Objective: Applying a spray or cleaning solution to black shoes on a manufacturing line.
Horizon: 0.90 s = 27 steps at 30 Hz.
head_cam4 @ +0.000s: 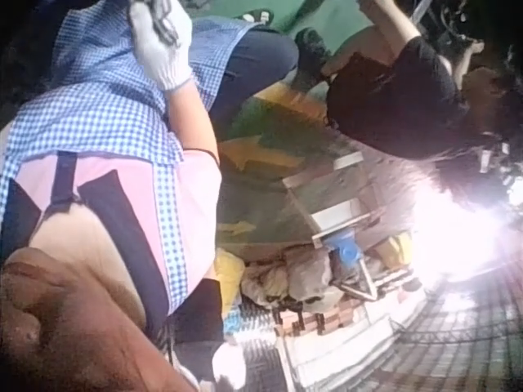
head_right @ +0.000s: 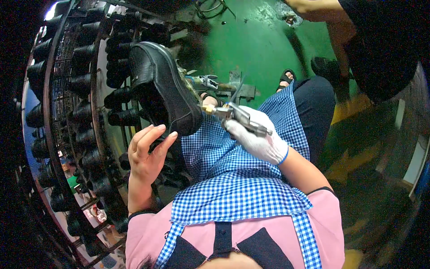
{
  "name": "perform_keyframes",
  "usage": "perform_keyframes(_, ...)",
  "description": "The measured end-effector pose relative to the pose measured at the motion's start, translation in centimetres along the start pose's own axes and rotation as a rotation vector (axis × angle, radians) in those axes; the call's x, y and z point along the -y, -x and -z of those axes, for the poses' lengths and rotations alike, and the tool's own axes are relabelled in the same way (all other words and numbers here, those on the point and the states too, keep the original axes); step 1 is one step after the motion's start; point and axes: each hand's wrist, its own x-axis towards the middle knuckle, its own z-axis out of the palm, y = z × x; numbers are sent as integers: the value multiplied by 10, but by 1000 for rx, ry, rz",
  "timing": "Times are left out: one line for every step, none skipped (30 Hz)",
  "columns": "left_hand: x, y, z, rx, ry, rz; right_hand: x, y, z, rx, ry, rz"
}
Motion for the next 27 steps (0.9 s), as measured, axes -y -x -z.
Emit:
perform_keyframes(0,-2,-1,-15,8,-1,8,7,0,18,10,-38)
perform_keyframes(1,-7,-2,-9,12,-10,3,8,-1,24,40,-7)
perform_keyframes(2,-13,-1,-2,7,-42,0,9,-1,31,71,25)
perform_keyframes(2,-18,0,5,2,-75,1,8,0,13,116,10)
perform_keyframes(1,-22,0,11,3,-83,2,7,0,7,108,9)
perform_keyframes(1,-26,1,25,0,-81,3,7,0,-15,119,41)
perform_keyframes(0,-28,1,39,-4,-78,3,6,0,-38,132,72)
perform_keyframes(0,-29,1,44,-4,-83,2,4,0,-54,200,143)
perform_keyframes(1,-28,-1,37,-8,-69,3,3,0,-58,195,143)
perform_keyframes(1,-28,-1,31,-11,-54,6,2,-1,-49,195,149)
perform_keyframes(1,-28,-2,34,-12,-58,7,1,-1,-40,196,155)
perform_keyframes(1,-28,-3,33,-9,-50,4,-1,-1,-11,223,122)
perform_keyframes(1,-29,-4,32,-7,-41,2,0,-2,-12,219,122)
perform_keyframes(1,-30,-4,36,-6,-43,0,1,-3,-51,291,160)
perform_keyframes(1,-31,-4,46,-4,-35,-2,2,-4,-89,364,198)
perform_keyframes(1,-32,-4,57,-2,-26,-2,2,-3,-101,429,267)
perform_keyframes(0,-34,-2,62,-4,-26,-1,4,-3,-101,424,266)
perform_keyframes(-2,-37,-1,70,-15,-12,2,7,-3,-101,394,247)
perform_keyframes(-4,-40,1,79,-25,2,4,10,-2,-101,365,228)
perform_keyframes(-4,-42,0,83,-23,-1,3,11,0,-103,404,260)
perform_keyframes(-4,-45,0,93,-24,-2,3,13,0,-107,401,257)
perform_keyframes(-4,-48,-1,104,-25,-4,2,16,1,-112,441,272)
perform_keyframes(-4,-53,1,110,-24,-7,2,18,1,-115,480,288)
perform_keyframes(-5,-59,2,130,-28,-8,0,17,2,-124,496,317)
perform_keyframes(-5,-65,3,151,-32,-11,0,17,3,-127,492,315)
perform_keyframes(-3,-70,3,174,-38,-30,1,17,4,-146,481,339)
perform_keyframes(-2,-75,2,174,-36,-38,2,16,5,-166,471,364)
